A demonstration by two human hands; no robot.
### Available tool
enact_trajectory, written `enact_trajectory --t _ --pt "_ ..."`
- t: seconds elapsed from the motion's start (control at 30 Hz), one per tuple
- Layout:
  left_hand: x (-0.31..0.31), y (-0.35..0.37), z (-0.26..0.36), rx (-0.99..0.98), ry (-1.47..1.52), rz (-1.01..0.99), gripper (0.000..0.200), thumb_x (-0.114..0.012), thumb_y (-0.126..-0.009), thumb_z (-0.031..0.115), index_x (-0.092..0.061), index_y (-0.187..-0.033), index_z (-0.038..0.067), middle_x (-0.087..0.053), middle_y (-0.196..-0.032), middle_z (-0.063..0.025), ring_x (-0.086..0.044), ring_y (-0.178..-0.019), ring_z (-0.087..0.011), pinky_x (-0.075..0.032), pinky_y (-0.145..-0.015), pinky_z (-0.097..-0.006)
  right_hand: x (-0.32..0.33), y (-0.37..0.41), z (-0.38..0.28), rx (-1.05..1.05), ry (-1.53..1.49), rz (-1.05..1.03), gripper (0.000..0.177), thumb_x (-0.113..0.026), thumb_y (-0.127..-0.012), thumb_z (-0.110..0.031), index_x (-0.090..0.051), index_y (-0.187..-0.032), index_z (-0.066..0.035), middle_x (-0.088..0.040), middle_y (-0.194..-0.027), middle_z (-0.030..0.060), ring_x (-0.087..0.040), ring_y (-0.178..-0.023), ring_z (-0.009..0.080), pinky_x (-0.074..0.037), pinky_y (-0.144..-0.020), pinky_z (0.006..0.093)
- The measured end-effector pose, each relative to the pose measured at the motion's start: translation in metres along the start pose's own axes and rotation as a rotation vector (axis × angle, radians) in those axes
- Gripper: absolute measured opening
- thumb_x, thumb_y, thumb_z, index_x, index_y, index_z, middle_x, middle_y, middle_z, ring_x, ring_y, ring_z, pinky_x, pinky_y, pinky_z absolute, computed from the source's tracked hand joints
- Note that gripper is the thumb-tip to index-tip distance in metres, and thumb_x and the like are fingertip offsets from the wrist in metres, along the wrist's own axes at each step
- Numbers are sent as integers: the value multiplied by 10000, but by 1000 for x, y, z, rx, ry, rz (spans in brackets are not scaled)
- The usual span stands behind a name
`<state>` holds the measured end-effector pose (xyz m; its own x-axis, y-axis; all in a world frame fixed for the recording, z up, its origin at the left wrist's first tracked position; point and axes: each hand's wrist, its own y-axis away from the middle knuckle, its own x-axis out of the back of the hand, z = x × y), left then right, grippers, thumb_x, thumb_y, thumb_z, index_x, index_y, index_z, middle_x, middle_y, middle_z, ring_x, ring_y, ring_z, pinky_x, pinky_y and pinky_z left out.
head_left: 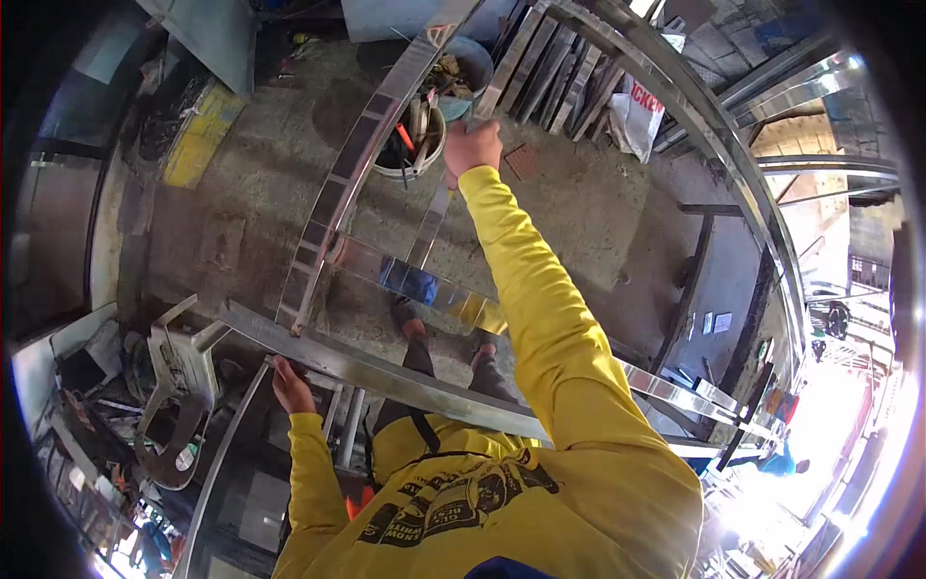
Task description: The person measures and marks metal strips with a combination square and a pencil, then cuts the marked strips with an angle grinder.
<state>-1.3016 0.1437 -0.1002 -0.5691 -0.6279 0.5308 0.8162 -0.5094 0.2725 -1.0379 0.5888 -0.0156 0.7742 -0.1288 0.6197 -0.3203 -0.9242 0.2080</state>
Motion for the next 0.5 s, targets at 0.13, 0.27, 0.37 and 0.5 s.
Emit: enact_trajectory --t 0.13,0.27,0.37,0.5 --pt "-13 -3 -17 -116 -54 180 694 -458 -1070 577 -652 -993 -84 -592 -749 -82 -510 -691 -202 -424 -662 -396 -7 1 5 18 -11 29 525 -632 -918 -347 -483 -1142 104 -667 -1063 412 -662 -1026 564 -553 -896 542" --pt "4 0 -20 36 -86 51 734 -462 -1065 582 -671 -1131 -118 -692 -898 -153 -581 -790 -248 -471 -755 -407 -4 4 2 29 8 29 495 -613 -922 -294 -450 -1179 97 -671 -1063 404 -663 -1017 563 -551 -900 555" --pt "3 1 -9 36 -66 23 751 -468 -1063 582 -663 -1198 -131 -731 -1011 -185 -618 -872 -252 -488 -821 -391 -8 -1 10 55 26 58 504 -624 -915 -303 -455 -1182 90 -675 -1063 399 -662 -1024 561 -550 -909 551" --pt "2 -16 -85 -28 -62 121 748 -469 -1066 572 -652 -1230 -134 -734 -1048 -186 -630 -906 -240 -492 -847 -374 -8 0 18 52 34 54 515 -630 -909 -301 -458 -1198 90 -674 -1084 396 -659 -1049 557 -552 -921 536"
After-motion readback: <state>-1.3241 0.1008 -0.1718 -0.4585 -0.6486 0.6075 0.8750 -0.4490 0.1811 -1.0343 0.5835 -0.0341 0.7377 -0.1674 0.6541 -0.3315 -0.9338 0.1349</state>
